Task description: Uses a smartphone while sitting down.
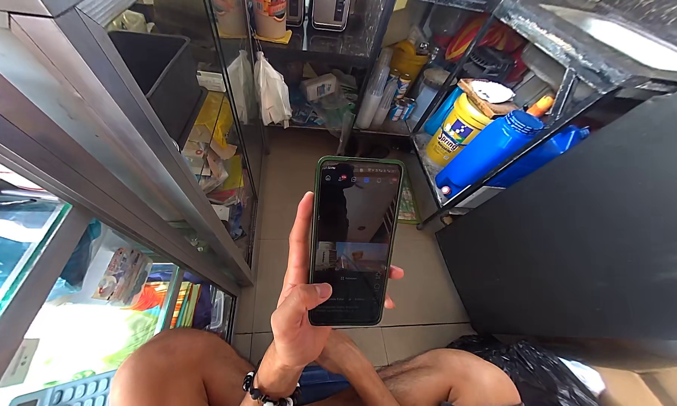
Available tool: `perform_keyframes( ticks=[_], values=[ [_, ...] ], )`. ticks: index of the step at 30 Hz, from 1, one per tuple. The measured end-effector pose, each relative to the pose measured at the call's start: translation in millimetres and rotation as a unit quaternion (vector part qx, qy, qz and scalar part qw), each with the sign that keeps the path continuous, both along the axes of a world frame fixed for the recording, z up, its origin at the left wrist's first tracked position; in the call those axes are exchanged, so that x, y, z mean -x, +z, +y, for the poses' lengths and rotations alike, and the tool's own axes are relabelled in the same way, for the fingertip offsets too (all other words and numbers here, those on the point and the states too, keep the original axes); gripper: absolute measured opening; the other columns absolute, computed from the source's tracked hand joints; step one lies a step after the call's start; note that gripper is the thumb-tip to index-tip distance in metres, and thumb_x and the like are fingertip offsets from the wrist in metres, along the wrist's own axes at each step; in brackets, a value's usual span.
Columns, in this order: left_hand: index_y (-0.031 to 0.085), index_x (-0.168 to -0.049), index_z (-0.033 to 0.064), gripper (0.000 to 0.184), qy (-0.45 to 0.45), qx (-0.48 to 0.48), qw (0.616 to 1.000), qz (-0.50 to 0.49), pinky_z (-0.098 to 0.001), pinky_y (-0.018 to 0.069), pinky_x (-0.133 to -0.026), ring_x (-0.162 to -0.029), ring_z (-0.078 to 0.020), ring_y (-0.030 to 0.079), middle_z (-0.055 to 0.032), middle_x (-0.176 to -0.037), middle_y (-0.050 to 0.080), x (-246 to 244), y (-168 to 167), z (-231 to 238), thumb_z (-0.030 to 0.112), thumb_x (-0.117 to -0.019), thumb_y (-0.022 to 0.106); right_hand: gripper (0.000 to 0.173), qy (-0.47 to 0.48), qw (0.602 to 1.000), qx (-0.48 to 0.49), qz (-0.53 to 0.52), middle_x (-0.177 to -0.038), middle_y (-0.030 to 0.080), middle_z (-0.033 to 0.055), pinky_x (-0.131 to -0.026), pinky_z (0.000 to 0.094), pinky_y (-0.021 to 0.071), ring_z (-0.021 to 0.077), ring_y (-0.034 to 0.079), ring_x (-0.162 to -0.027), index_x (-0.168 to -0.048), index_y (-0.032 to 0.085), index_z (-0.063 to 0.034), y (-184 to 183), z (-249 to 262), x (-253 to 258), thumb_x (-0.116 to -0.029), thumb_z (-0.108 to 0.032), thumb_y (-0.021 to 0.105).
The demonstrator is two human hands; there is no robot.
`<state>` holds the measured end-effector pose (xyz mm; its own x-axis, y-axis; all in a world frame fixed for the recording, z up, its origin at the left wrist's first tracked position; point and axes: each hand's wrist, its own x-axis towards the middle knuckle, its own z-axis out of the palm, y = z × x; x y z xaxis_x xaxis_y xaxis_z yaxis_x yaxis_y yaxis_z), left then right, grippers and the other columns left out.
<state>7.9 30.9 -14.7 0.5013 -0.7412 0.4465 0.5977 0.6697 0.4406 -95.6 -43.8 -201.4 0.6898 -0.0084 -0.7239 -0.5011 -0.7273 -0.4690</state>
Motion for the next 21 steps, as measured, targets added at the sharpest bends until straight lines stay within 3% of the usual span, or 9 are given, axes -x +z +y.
perform_keyframes(
  ticks=[21],
  values=[
    [0.011, -0.160, 0.0415, 0.082, 0.002, 0.003, 1.000, -0.001, -0.0609, 0.0565, -0.084, -0.114, -0.0495, 0.060, -0.0278, -0.142, 0.048, 0.2, 1.7, 0.8, 0.012, -0.0925, 0.046, 0.044, -0.008, 1.000, -0.006, 0.011, -0.134, 0.063, 0.0216, -0.105, 0.0608, 0.0429, 0.0388, 0.060, -0.126, -0.140, 0.059, -0.0082, 4.5, 0.6, -1.8, -0.1056, -0.032, 0.048]
  ],
)
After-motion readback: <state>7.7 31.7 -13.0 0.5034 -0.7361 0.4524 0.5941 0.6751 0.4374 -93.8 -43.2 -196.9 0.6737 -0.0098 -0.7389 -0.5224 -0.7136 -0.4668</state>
